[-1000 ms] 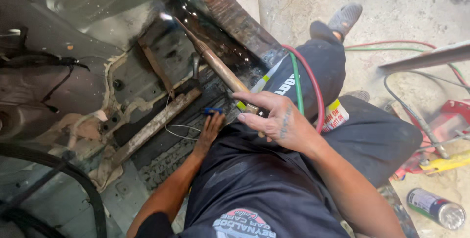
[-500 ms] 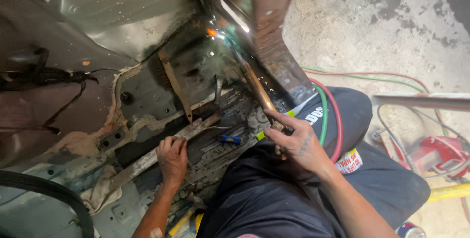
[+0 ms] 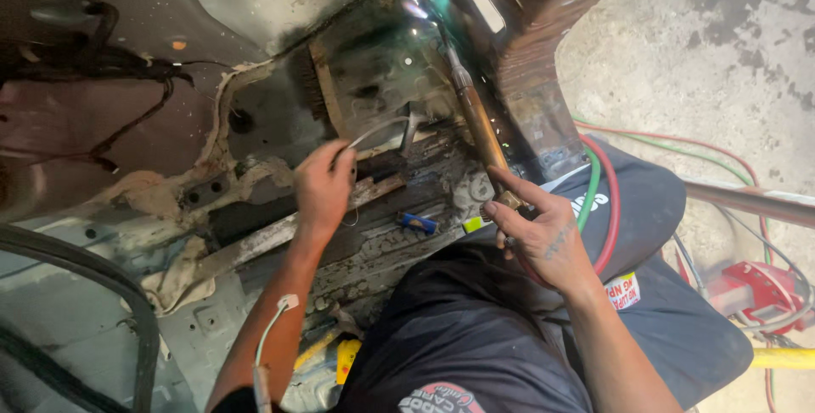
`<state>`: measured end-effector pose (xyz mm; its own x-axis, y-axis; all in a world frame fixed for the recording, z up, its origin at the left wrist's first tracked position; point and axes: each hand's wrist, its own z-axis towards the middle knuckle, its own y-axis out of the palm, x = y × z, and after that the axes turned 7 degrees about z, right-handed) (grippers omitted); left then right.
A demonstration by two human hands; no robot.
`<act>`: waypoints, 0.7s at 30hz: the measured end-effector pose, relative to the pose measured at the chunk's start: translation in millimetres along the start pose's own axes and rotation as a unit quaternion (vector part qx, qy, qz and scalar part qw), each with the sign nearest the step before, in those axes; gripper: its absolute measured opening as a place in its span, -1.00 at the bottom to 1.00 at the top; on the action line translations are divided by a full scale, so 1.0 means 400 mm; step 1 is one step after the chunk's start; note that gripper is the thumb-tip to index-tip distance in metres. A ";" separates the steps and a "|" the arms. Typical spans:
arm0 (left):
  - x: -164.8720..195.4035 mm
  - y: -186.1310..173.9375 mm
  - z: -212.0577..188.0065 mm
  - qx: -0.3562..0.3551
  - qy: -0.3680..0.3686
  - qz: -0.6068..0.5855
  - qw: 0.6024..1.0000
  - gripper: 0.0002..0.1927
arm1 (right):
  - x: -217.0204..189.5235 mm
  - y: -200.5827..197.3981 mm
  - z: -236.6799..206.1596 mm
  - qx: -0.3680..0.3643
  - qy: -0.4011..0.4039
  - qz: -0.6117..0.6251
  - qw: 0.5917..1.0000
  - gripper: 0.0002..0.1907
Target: The person welds a seam on a car's underbody frame using a handheld welding torch and filler rod. They repeatedly heat the joint, feed the rod into the molten area, and tap the weld with a hammer to shape and consolidate the bead.
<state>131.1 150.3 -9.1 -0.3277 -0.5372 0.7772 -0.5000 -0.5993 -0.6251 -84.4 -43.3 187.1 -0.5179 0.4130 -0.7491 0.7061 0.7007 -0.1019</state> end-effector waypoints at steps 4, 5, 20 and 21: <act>-0.015 0.053 0.051 -0.080 0.048 0.246 0.965 -0.49 | 0.000 -0.014 -0.018 0.005 -0.003 -0.021 1.000 -0.45; -0.030 0.040 0.051 -0.076 0.049 0.257 0.962 -0.50 | 0.003 -0.019 -0.027 0.008 -0.004 -0.022 1.000 -0.46; -0.093 -0.208 0.017 -0.186 -0.195 -0.317 0.909 -0.68 | -0.008 -0.031 -0.050 0.039 -0.007 -0.092 0.995 -0.48; -0.084 -0.187 0.034 -0.155 -0.195 -0.372 0.894 -0.70 | -0.009 -0.037 -0.052 0.044 -0.008 -0.107 0.993 -0.48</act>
<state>190.4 205.4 10.6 0.4627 -0.2598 0.8476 -0.6808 -0.7165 0.1521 -102.9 -42.9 204.9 -0.6535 0.2496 -0.7146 0.6201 0.7179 -0.3163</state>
